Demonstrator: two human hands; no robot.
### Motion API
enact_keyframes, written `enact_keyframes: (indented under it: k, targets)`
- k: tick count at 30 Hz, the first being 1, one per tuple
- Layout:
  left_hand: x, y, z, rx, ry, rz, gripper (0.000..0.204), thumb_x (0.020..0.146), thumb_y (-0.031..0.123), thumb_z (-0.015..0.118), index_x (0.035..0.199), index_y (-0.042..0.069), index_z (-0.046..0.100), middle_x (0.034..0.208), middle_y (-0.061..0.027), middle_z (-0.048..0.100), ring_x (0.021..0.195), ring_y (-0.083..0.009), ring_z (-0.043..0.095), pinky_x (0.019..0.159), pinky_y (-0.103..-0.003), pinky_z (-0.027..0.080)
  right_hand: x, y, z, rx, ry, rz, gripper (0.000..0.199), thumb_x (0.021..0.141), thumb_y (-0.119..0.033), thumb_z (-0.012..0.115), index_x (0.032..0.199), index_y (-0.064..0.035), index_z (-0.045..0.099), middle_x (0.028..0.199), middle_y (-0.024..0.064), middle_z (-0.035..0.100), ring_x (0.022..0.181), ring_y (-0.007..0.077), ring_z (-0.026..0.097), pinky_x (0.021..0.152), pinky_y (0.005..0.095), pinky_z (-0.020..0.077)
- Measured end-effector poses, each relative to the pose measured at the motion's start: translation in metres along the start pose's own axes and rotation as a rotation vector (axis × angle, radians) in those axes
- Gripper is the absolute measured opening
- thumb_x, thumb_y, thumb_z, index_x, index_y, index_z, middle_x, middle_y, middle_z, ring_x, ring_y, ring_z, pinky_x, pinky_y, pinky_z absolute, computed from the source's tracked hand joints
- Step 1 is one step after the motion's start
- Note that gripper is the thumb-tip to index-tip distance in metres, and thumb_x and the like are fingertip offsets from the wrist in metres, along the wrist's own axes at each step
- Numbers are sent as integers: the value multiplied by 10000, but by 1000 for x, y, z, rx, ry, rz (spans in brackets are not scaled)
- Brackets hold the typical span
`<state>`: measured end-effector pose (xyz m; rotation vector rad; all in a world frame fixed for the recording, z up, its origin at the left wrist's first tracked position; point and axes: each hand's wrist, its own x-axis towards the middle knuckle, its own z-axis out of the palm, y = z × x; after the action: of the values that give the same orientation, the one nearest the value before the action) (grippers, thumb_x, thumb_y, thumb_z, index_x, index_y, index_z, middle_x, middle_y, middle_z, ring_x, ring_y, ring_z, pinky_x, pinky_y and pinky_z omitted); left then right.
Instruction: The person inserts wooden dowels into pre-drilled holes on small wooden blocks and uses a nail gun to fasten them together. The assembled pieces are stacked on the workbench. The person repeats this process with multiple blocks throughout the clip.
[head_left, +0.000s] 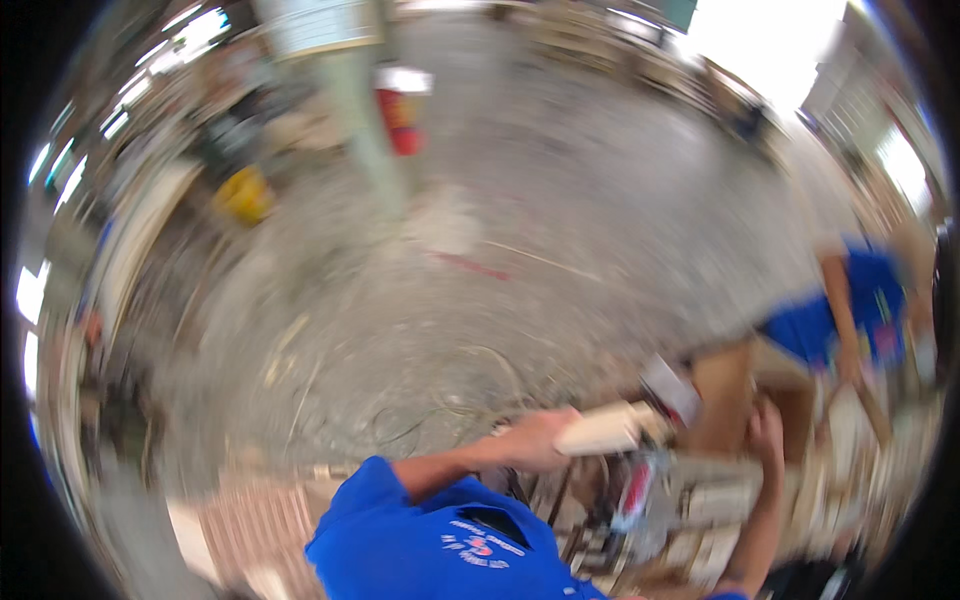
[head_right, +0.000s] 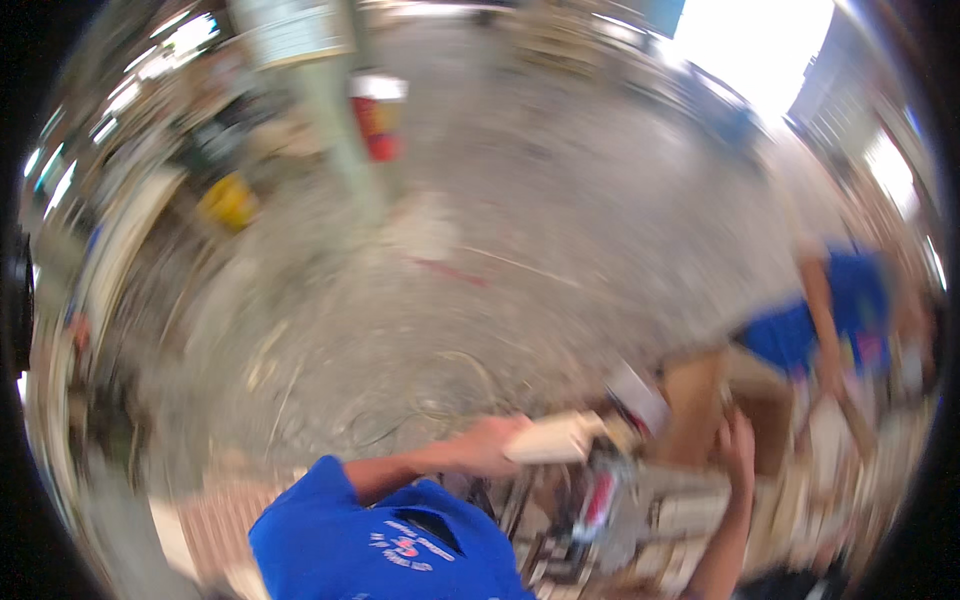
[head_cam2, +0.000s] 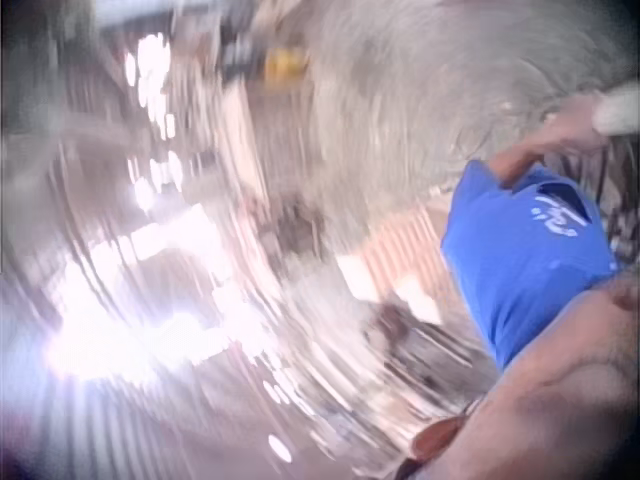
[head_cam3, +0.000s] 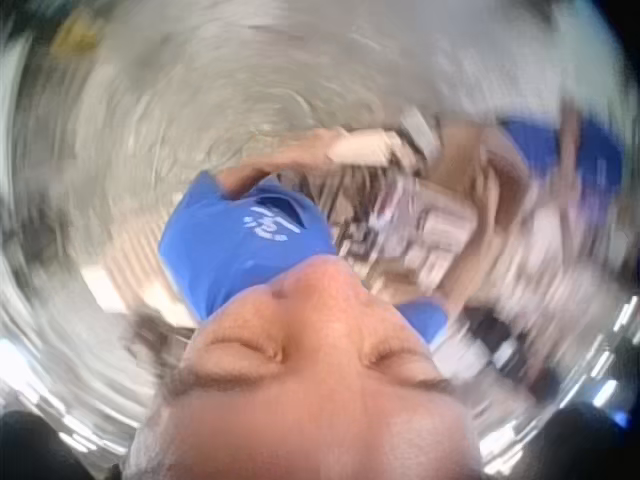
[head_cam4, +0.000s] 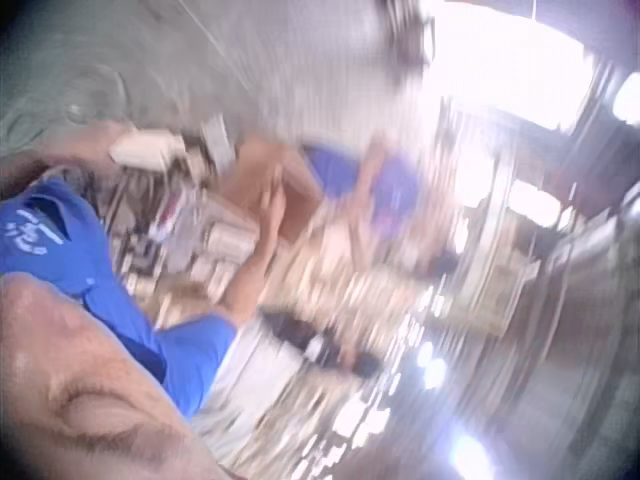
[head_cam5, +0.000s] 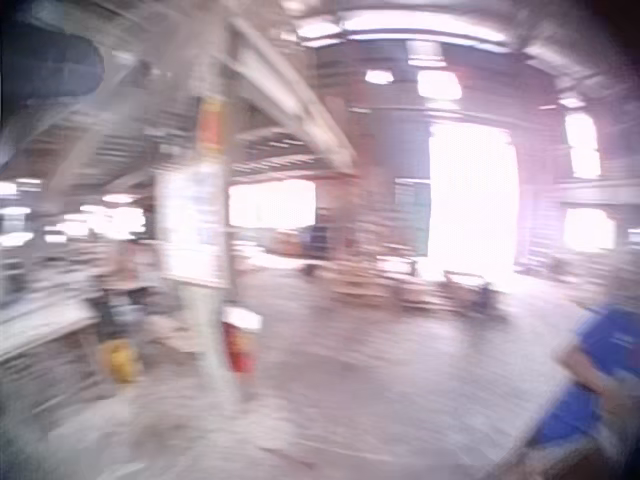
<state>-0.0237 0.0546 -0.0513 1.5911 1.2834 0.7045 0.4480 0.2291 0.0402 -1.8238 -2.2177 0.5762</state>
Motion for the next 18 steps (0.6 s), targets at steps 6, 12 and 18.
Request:
enact_keyframes:
  k: [6, 12, 18]
  targets:
    - [3, -6, -6, -27, 105, -36, 440, 798, 179, 776, 1184, 52, 608, 1050, -222, 729, 1046, -467, 704, 858, -558, 542, 88, 6, 85, -276, -251, 212, 259, 1050, -170, 614, 1232, -10, 705, 1052, 159, 720, 971, 288, 678, 920, 441, 542]
    - [13, -21, -10, -35, 161, -23, 450, 779, 187, 797, 1158, 45, 603, 1020, -226, 721, 1032, -475, 696, 843, -561, 534, 122, -29, 113, -287, -279, 206, 219, 1049, -149, 625, 1202, -14, 703, 1037, 133, 712, 943, 261, 673, 900, 418, 548]
    - [25, -16, -7, 7, 151, 62, 478, 768, 220, 824, 1147, 37, 598, 1015, -224, 719, 1028, -477, 697, 842, -558, 534, 129, -38, 116, -231, -280, 221, 178, 1049, -129, 636, 1172, -18, 701, 1022, 107, 704, 915, 234, 668, 881, 396, 553]
